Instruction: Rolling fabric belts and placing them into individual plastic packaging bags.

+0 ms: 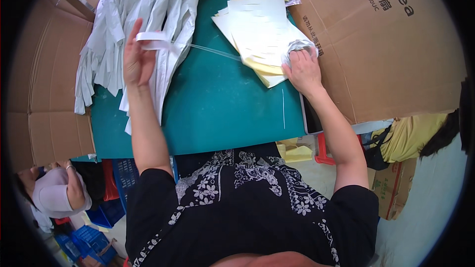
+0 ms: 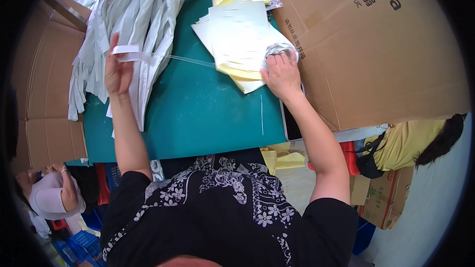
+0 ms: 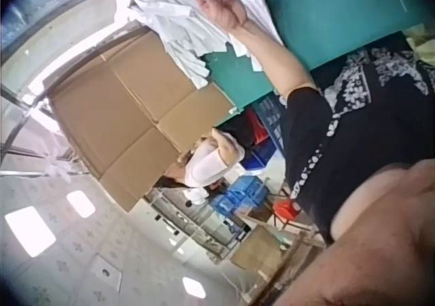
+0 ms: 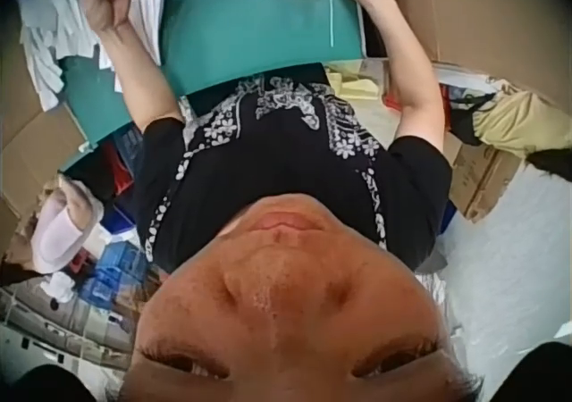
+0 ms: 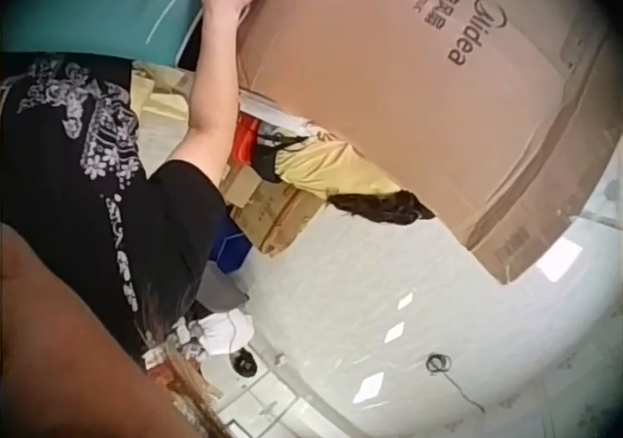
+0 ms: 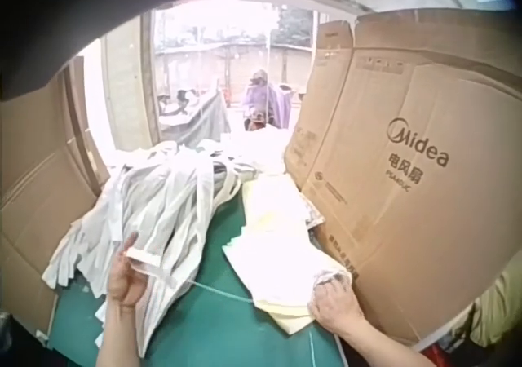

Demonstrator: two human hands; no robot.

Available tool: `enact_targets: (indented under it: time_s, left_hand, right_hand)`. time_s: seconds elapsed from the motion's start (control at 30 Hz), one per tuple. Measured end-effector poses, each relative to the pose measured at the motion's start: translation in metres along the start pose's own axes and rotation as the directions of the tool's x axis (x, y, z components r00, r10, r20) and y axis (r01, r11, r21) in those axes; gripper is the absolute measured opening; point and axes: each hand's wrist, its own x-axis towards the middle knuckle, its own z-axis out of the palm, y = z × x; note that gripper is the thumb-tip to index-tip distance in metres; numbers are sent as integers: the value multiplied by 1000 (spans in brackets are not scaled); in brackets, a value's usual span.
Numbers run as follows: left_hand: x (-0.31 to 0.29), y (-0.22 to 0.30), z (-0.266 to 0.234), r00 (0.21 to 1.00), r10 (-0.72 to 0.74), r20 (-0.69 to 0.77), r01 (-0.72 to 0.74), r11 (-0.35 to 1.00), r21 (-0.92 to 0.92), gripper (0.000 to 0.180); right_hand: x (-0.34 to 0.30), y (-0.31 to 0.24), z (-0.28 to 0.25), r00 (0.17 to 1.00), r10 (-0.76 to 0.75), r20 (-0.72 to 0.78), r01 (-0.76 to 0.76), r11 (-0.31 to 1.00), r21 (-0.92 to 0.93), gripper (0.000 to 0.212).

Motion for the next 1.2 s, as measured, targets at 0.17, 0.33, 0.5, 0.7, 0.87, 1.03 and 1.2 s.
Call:
enact_targets:
  time_s: [0.17,0.33,0.5,0.7,0.87,1.03,1.2]
  left_hand:
    - [-54,24,-12,962,-269,-45,270,915,300,36]
    - [-89,48,7,965,-119,-233,200,909,366,44]
    - [-95,42,19,903,-335,-269,429,721,544,47]
    - [-129,139,-45,960,18,-281,178,735,655,47]
    - [-145,150,-20,940,56,-336,232,618,751,35]
    - [-131,37,60,917,-324,-232,397,686,610,10]
    - [-121,-17,110,912,-384,-146,392,707,589,12]
  right_hand:
    - [4,4,-4,990,20,138,8,981,-194,30]
    - [27,-20,-25,998,-51,-39,50,998,-39,31]
    - [62,-113,-29,983,-177,-47,181,976,123,26]
    - [34,-108,19,938,-271,217,274,962,16,21]
    - [41,-109,9,926,-291,241,287,957,52,24]
    - [32,-130,-38,974,-78,212,-68,794,604,37]
    - [4,-143,-67,933,-41,358,-292,492,820,35]
